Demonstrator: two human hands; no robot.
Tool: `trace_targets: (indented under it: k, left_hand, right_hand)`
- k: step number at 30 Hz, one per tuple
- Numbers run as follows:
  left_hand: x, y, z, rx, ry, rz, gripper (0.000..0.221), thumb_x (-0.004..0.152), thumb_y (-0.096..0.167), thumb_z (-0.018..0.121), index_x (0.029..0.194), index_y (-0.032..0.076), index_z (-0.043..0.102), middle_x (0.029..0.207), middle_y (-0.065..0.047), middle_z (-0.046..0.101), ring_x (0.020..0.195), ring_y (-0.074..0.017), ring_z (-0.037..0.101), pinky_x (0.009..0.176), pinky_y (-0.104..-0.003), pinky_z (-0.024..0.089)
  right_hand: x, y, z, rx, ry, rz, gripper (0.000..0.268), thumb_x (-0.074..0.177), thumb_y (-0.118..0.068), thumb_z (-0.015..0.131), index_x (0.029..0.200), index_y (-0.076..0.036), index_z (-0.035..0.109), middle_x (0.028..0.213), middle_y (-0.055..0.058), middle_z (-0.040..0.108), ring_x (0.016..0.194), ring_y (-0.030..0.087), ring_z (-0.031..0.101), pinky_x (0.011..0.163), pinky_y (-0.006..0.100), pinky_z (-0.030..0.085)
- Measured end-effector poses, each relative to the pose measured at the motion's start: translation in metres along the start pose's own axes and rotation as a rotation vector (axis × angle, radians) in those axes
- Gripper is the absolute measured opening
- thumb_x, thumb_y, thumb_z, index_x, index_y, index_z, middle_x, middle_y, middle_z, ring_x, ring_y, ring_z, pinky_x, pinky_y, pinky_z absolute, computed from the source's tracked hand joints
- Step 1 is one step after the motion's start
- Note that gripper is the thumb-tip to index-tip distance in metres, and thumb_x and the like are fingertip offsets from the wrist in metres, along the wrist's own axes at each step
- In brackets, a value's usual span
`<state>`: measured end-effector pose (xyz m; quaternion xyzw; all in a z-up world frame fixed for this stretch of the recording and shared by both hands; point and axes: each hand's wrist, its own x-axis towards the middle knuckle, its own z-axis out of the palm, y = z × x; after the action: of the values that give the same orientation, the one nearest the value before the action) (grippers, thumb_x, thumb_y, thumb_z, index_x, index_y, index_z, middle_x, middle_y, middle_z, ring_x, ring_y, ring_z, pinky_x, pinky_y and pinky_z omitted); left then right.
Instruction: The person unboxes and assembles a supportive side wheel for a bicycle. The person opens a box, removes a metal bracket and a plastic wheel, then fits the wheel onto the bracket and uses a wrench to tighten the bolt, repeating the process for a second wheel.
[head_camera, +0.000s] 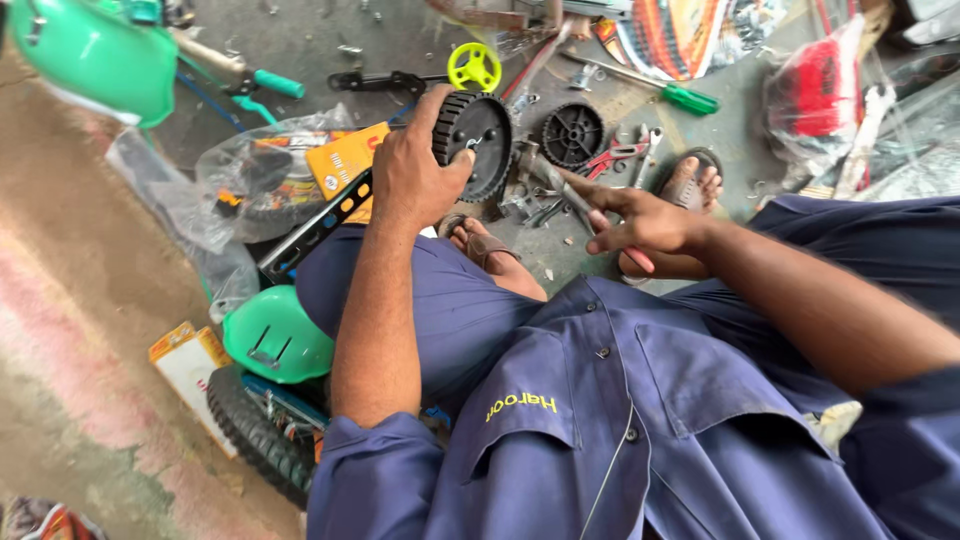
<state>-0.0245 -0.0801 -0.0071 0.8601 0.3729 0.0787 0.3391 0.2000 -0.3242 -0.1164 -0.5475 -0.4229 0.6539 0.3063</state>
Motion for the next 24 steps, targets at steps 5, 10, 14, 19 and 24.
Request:
trace_targets:
  k: [5,10,14,19,24]
  left_hand:
    - [0.019,-0.003,0.013,0.089,-0.071,-0.016,0.072,0.081,0.021,0.08,0.146,0.018,0.049,0.1,-0.018,0.076,0.089,-0.0405,0.073,0.083,-0.052,0.054]
    - [0.021,0.001,0.025,0.178,-0.013,0.064,0.076,0.082,0.022,0.08,0.148,0.015,0.043,0.1,-0.013,0.077,0.091,-0.0357,0.073,0.083,-0.056,0.044]
    - [0.019,-0.002,0.026,0.258,0.044,0.089,0.08,0.081,0.022,0.082,0.149,0.016,0.041,0.098,-0.01,0.077,0.088,-0.0311,0.073,0.086,-0.055,0.041]
    - [0.016,-0.003,0.029,0.317,-0.016,0.06,0.088,0.08,0.023,0.084,0.153,0.017,0.037,0.084,-0.008,0.071,0.081,-0.0289,0.071,0.077,-0.051,0.038]
    - [0.016,-0.007,0.035,0.343,0.017,0.115,0.09,0.078,0.023,0.085,0.154,0.017,0.036,0.084,-0.008,0.069,0.081,-0.0267,0.07,0.078,-0.049,0.038]
  right_hand:
    - [-0.021,-0.091,0.004,0.316,0.053,0.463,0.04,0.094,-0.005,0.07,0.13,0.004,0.055,0.093,0.025,0.048,0.07,0.035,0.043,0.06,0.048,0.032]
    - [-0.007,-0.087,0.01,-0.308,0.056,-0.233,0.016,0.104,-0.001,0.051,0.104,-0.001,0.067,0.124,0.017,0.059,0.111,0.018,0.073,0.079,0.03,0.062]
    - [-0.006,-0.093,0.004,-0.374,0.062,-0.363,0.02,0.091,0.006,0.053,0.106,0.004,0.066,0.122,0.019,0.058,0.11,0.026,0.071,0.087,0.035,0.058]
    - [-0.003,-0.114,0.0,-0.236,0.015,-0.193,0.019,0.097,0.008,0.058,0.114,0.003,0.065,0.117,0.016,0.06,0.109,0.027,0.07,0.093,0.037,0.058]
    - [-0.004,-0.126,-0.002,-0.537,-0.027,-0.289,0.035,0.073,0.009,0.065,0.108,0.003,0.067,0.118,0.016,0.06,0.102,0.026,0.069,0.081,0.035,0.061]
